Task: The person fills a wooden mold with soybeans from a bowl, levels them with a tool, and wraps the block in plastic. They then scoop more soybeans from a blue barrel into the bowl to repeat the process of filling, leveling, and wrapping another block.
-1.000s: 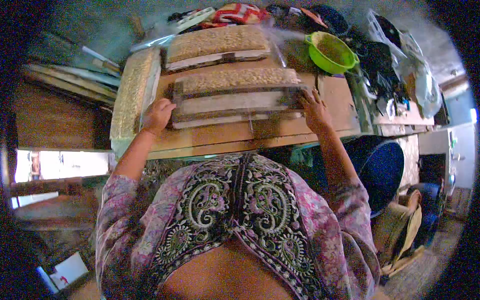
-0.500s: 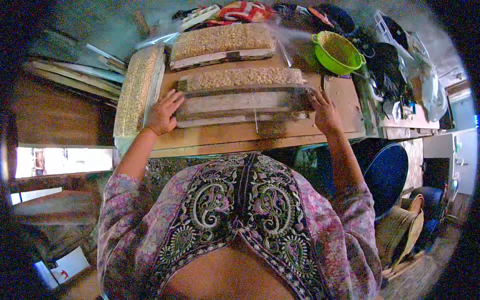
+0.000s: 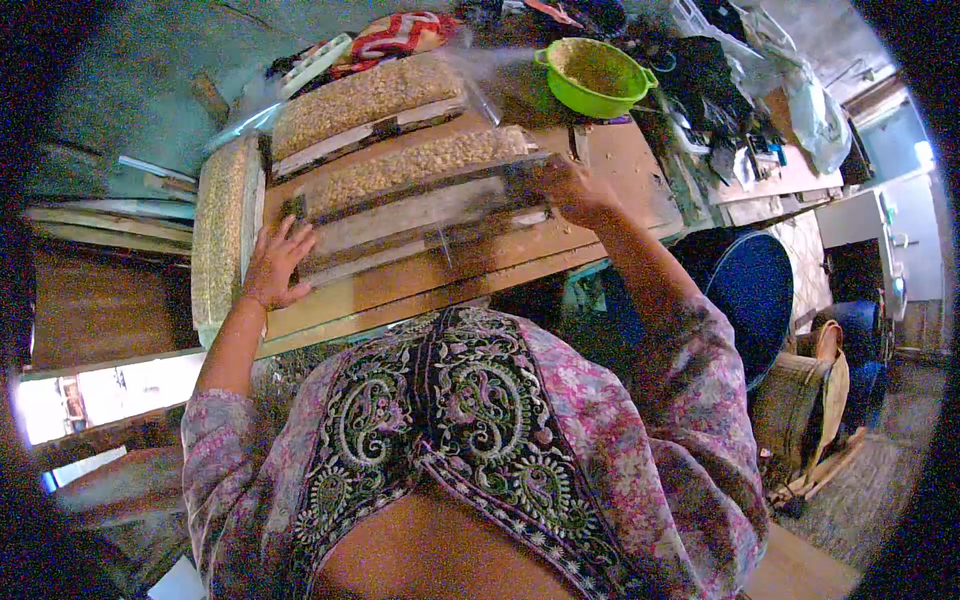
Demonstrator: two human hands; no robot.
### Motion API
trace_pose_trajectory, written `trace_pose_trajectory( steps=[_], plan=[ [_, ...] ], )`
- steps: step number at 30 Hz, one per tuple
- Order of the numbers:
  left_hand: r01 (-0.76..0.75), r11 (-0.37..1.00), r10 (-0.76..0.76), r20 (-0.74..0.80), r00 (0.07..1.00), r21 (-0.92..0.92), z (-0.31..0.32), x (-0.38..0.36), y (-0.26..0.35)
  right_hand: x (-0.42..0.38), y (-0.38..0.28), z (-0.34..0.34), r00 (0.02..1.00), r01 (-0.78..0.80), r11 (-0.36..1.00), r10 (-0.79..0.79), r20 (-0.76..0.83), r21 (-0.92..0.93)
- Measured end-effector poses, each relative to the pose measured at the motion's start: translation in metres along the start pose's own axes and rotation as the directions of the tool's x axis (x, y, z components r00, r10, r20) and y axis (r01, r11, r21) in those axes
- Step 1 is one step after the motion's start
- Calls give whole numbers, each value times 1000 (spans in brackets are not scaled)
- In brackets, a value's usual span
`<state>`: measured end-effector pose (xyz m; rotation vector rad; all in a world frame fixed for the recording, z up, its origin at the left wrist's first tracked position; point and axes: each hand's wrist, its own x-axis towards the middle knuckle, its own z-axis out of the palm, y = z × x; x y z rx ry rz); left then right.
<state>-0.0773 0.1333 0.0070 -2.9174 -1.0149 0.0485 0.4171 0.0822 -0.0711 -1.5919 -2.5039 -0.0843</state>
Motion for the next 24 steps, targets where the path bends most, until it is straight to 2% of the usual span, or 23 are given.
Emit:
trace_pose_trajectory(
  steps=[2,3,5,6,8,9,11,15,17,18,20,21,23,24],
  plan=[
    [-43,999,43,22,999,2,2,3,-1,4,-5,-5,987,134,983,-143,-67,-128],
    [-37,999,37,23,999,4,1,4,-2,8,-5,-7,987,139,982,-148,-68,-125],
    [-45,999,44,41,998,20,1,9,1,16,-7,-11,985,171,962,-162,60,-214],
    [-39,999,38,45,998,19,1,11,4,18,-10,-13,984,177,962,-167,61,-210],
    [-14,999,13,42,999,43,2,18,9,24,-15,-18,972,232,916,-208,107,-326],
    [-9,999,7,45,999,42,2,20,11,28,-19,-20,971,237,916,-214,107,-323],
    [7,999,-10,67,998,44,0,24,12,37,-26,-22,955,200,886,-80,287,-419],
    [8,999,-10,49,999,31,-8,27,11,47,-35,-34,948,201,883,-67,310,-425],
    [1,997,3,-52,999,75,-3,30,10,48,-42,-44,980,180,915,-134,149,-360],
    [1,997,3,-52,999,74,1,29,10,46,-37,-34,980,181,915,-134,150,-360],
    [24,997,-28,52,998,77,4,30,9,46,-25,-11,980,83,920,-6,197,-383],
    [22,996,-26,47,999,81,2,31,9,46,-21,-9,981,78,918,-3,192,-388],
    [43,994,-53,100,994,105,1,32,13,42,-16,-8,978,177,871,-102,183,-457],
    [33,994,-43,95,994,106,-1,34,15,43,-28,-27,979,168,871,-92,181,-462]
  ],
)
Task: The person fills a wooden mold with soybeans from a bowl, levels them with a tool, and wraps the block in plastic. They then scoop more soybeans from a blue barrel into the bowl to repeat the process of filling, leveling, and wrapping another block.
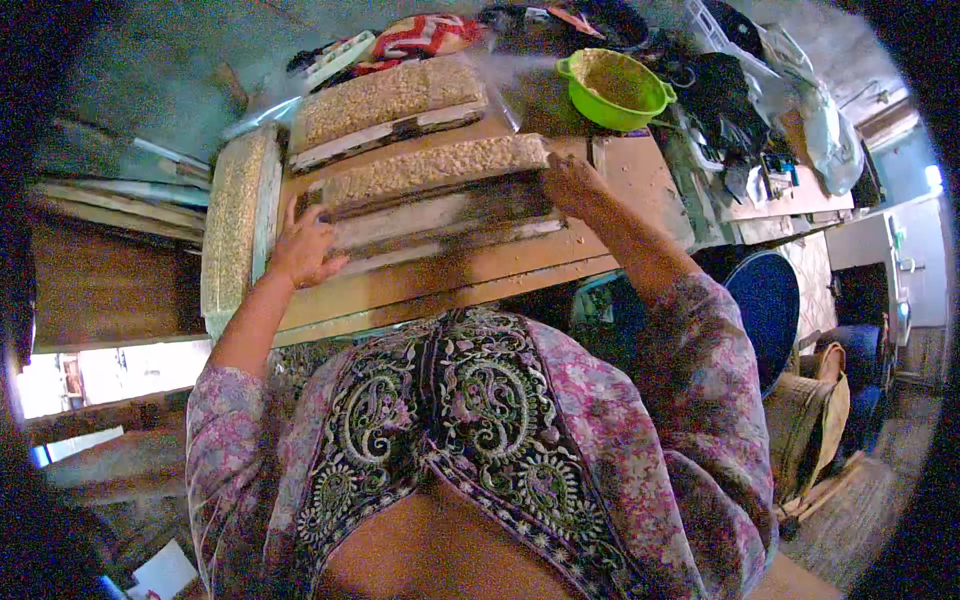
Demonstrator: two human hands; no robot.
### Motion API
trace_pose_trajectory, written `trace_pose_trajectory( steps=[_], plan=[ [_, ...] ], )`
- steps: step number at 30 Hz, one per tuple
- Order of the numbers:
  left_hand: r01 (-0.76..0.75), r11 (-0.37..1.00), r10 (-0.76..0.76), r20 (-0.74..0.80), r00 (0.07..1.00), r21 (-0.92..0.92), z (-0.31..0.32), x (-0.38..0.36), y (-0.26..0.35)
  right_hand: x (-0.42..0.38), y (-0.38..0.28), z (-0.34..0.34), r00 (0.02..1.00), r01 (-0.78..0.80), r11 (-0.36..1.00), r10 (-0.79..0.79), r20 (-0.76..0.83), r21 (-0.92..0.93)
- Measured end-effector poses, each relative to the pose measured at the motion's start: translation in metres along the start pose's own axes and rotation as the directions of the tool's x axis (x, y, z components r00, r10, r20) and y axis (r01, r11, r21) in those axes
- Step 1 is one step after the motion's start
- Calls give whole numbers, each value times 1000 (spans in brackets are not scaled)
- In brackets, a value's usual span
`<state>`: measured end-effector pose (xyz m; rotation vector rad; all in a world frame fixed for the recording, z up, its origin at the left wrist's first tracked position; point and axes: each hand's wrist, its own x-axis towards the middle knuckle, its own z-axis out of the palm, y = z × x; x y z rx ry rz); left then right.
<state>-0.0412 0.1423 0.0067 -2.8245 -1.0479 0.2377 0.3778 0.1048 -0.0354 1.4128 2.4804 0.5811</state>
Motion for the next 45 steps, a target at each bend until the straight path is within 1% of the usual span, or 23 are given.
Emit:
trace_pose_trajectory(
  steps=[3,5,6,8,9,11,13,14,17,18,19,20,21,22,23,25,30,35,38,40,41,43,45],
  plan=[
    [41,999,-41,-9,999,9,-6,10,12,5,-12,-36,996,-92,982,93,-3,164],
    [-48,995,36,-141,989,-82,-10,25,35,12,-31,-18,976,-58,980,15,-219,-189],
    [-53,995,41,-144,989,-81,-9,34,47,10,-35,-26,983,-35,998,42,-177,42],
    [-121,917,33,-230,973,-379,4,53,69,7,-34,-10,984,-84,996,83,-157,0],
    [-128,917,39,-232,972,-378,10,61,73,5,-32,-9,983,-127,991,121,-138,-41],
    [-60,913,44,-48,998,-403,17,74,79,-8,-23,-9,995,-98,995,97,-30,-36],
    [-50,890,37,-37,999,-453,17,75,80,-17,-13,-6,968,-233,937,248,-28,259],
    [-31,867,21,-26,999,-497,15,76,81,-22,-8,-4,966,-243,935,257,-19,259],
    [-76,872,42,-80,996,-483,18,94,92,-37,8,-5,707,-441,505,705,-60,742],
    [-83,870,48,-83,995,-485,21,103,99,-42,10,-15,602,-547,347,795,70,762],
    [-136,844,82,-125,989,-519,24,116,107,-44,16,-12,598,-551,345,799,71,760],
    [-190,815,114,-170,979,-547,27,129,115,-46,26,-6,548,-751,300,781,301,589],
    [-197,815,120,-174,977,-545,29,139,122,-48,31,-2,432,-891,269,747,506,365],
    [-233,815,156,-187,970,-530,31,149,130,-49,21,4,339,-926,176,774,535,333],
    [-266,815,189,-197,962,-515,33,157,137,-59,26,101,421,-872,213,785,454,441],
    [-304,815,222,-219,950,-493,39,171,150,-58,16,105,538,-798,294,740,402,527],
    [-362,818,225,-331,916,-447,36,189,171,-51,12,120,422,-844,204,824,378,496],
    [-295,884,269,-121,956,-363,31,203,177,-68,13,100,418,-857,189,800,431,480],
    [-313,875,227,-259,939,-370,34,202,181,-79,12,94,380,-796,54,820,428,602],
    [-340,852,241,-277,930,-398,41,206,181,-87,13,79,276,-602,-285,802,529,746],
    [-358,831,248,-293,923,-426,44,208,181,-90,10,53,272,-603,-284,805,527,746],
    [-321,869,264,-195,945,-378,26,203,182,-90,-11,-15,399,-482,90,908,127,872],
    [-284,904,267,-99,959,-320,18,201,184,-88,-39,-35,493,-244,190,868,-47,951]
  ],
)
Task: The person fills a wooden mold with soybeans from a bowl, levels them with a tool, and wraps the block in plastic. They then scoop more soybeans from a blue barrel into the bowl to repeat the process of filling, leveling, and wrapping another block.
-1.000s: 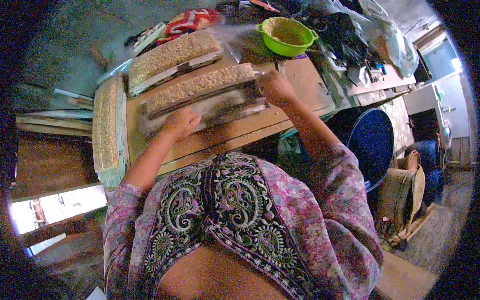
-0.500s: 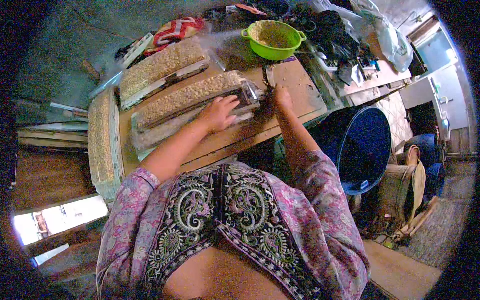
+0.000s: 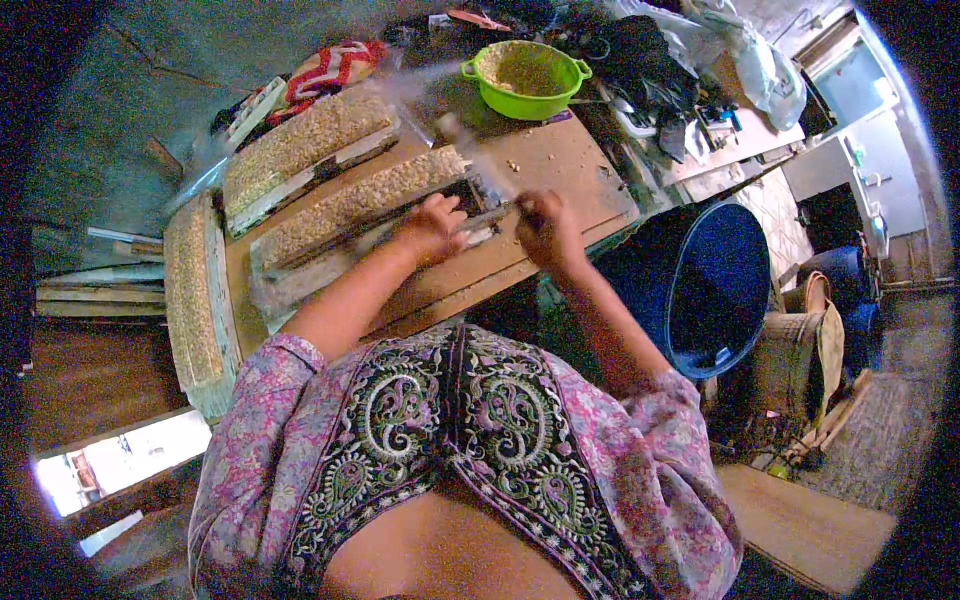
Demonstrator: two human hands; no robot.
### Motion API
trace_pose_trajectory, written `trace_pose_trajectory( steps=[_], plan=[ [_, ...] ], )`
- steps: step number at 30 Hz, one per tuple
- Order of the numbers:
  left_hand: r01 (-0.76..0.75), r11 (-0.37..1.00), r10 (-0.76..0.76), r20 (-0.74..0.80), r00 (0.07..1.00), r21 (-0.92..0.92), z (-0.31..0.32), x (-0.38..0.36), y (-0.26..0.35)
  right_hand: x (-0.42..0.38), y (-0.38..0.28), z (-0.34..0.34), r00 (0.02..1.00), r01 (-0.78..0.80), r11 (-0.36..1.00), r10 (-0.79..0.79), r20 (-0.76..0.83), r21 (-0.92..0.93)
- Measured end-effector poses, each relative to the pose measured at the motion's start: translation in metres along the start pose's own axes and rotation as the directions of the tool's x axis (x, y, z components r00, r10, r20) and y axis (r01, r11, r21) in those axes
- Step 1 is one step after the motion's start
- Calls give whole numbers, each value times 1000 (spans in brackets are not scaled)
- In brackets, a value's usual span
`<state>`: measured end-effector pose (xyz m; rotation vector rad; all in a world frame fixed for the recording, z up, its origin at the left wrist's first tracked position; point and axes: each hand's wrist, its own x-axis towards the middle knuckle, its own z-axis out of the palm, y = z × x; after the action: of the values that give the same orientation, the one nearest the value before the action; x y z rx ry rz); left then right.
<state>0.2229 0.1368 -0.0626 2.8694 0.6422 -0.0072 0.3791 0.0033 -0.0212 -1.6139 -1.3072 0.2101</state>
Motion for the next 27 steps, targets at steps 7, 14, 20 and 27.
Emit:
trace_pose_trajectory(
  steps=[7,14,20,27],
  plan=[
    [36,999,-35,-122,992,7,-2,-22,-9,-21,10,50,992,15,964,19,127,-264],
    [127,990,-110,-218,970,65,-19,-102,-44,-15,25,64,993,-107,951,119,23,-291],
    [471,875,-427,-277,861,114,-27,-198,-81,-6,12,54,980,-81,903,149,129,-422],
    [573,819,-538,-372,757,-18,-23,-243,-106,49,75,50,950,-298,924,312,-21,240]
  ],
)
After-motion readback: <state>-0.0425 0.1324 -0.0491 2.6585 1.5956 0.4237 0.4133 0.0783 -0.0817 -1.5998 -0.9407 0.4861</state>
